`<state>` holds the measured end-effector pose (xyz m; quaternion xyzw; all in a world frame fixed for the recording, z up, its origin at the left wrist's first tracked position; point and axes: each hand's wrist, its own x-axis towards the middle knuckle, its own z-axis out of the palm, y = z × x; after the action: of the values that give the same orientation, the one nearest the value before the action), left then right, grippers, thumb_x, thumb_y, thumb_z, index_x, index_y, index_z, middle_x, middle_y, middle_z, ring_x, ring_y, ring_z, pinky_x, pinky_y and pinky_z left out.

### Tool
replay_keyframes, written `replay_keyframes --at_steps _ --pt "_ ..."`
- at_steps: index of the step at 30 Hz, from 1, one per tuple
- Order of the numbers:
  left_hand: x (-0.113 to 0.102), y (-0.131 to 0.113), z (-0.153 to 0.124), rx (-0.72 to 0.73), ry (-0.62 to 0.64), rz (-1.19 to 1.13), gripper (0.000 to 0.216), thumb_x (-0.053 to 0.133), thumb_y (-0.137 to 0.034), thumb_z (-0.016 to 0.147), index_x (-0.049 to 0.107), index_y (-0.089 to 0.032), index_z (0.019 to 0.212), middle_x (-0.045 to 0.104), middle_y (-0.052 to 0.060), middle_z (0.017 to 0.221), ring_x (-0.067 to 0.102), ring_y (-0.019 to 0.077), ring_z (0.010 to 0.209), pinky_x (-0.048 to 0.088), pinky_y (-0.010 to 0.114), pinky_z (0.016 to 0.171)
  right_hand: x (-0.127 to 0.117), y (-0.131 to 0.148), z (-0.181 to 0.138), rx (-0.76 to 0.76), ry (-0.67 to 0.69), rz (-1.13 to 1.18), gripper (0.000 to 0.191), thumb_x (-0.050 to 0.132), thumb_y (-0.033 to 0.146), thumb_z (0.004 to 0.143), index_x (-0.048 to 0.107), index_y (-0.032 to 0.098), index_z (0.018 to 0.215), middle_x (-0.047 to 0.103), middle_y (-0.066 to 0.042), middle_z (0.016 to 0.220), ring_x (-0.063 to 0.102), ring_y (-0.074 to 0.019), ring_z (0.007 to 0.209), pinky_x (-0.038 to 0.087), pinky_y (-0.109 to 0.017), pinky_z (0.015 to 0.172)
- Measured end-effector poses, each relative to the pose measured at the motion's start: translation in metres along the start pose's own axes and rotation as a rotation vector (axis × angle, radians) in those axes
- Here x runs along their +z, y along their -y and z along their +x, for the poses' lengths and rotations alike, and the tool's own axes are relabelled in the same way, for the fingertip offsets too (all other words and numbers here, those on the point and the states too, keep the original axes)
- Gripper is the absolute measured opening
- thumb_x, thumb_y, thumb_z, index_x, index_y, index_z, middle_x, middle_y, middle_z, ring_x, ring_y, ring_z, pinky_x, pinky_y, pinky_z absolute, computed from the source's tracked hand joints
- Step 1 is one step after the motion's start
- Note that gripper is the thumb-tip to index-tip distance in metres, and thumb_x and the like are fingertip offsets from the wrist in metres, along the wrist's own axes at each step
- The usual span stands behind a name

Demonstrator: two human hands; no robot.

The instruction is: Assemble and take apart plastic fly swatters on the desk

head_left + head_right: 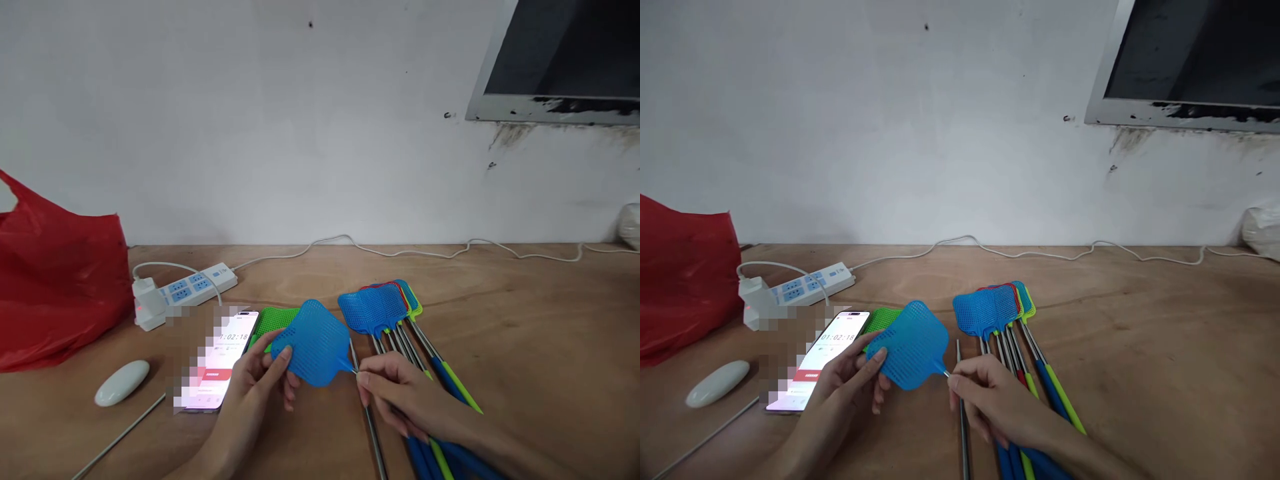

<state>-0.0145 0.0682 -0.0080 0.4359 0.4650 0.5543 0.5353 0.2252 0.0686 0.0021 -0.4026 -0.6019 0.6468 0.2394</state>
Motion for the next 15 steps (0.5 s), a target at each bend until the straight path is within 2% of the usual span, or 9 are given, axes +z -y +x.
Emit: replay_keyframes --at_steps 2,4,8,11,13,15 --pt "-0.005 -0.001 0.006 0.051 -0.076 0.010 0.069 0.078 -0.050 0.077 0.050 -0.015 0.130 0.063 -0.005 0.058 0.055 0.0129 0.044 0.047 0.022 0.039 0.003 0.001 -0.003 -0.056 -0.087 -0.104 0.042 0.052 0.058 0.090 0.052 0.021 0.070 0.039 0.011 0.036 0.026 -0.0044 0.026 0.015 -0.016 0.027" --pt "-0.009 -0.003 0.011 0.056 -0.088 0.069 0.073 0.078 -0.052 0.075 0.050 -0.015 0.131 0.061 -0.006 0.056 0.053 0.0126 0.042 0.046 0.022 0.037 0.003 0.000 -0.003 -0.073 -0.125 -0.121 0.042 0.051 0.058 0.091 0.052 0.020 0.071 0.037 0.012 0.036 0.025 -0.0042 0.026 0.015 -0.017 0.028" --pt "-0.011 -0.007 0.016 0.014 -0.019 0.210 0.066 0.073 -0.052 0.078 0.055 -0.015 0.129 0.058 -0.006 0.057 0.051 0.0121 0.039 0.042 0.021 0.032 -0.006 -0.003 0.002 -0.065 -0.162 -0.007 0.044 0.049 0.059 0.091 0.056 0.019 0.076 0.054 0.007 0.046 0.026 -0.0032 0.023 0.013 -0.018 0.026" --pt "-0.010 -0.010 0.018 -0.003 0.053 0.343 0.067 0.069 -0.053 0.081 0.052 -0.015 0.133 0.056 -0.006 0.057 0.047 0.0113 0.038 0.039 0.021 0.031 -0.012 -0.003 0.005 -0.110 -0.196 0.058 0.044 0.050 0.059 0.090 0.056 0.018 0.076 0.060 0.004 0.051 0.030 -0.0022 0.022 0.009 -0.018 0.026" --pt "-0.012 -0.012 0.021 0.025 0.084 0.442 0.069 0.065 -0.054 0.083 0.047 -0.015 0.137 0.056 -0.006 0.060 0.045 0.0106 0.037 0.036 0.020 0.031 -0.013 -0.004 0.006 -0.119 -0.205 0.073 0.044 0.052 0.059 0.089 0.056 0.017 0.076 0.060 0.004 0.050 0.030 -0.0023 0.021 0.009 -0.017 0.027" --pt "-0.016 -0.014 0.026 0.115 0.072 0.535 0.066 0.061 -0.053 0.086 0.044 -0.018 0.139 0.055 -0.006 0.068 0.046 0.0103 0.040 0.036 0.020 0.035 -0.013 -0.004 0.006 -0.121 -0.203 0.074 0.044 0.053 0.058 0.089 0.057 0.017 0.076 0.060 0.004 0.049 0.031 -0.0023 0.021 0.009 -0.017 0.027"
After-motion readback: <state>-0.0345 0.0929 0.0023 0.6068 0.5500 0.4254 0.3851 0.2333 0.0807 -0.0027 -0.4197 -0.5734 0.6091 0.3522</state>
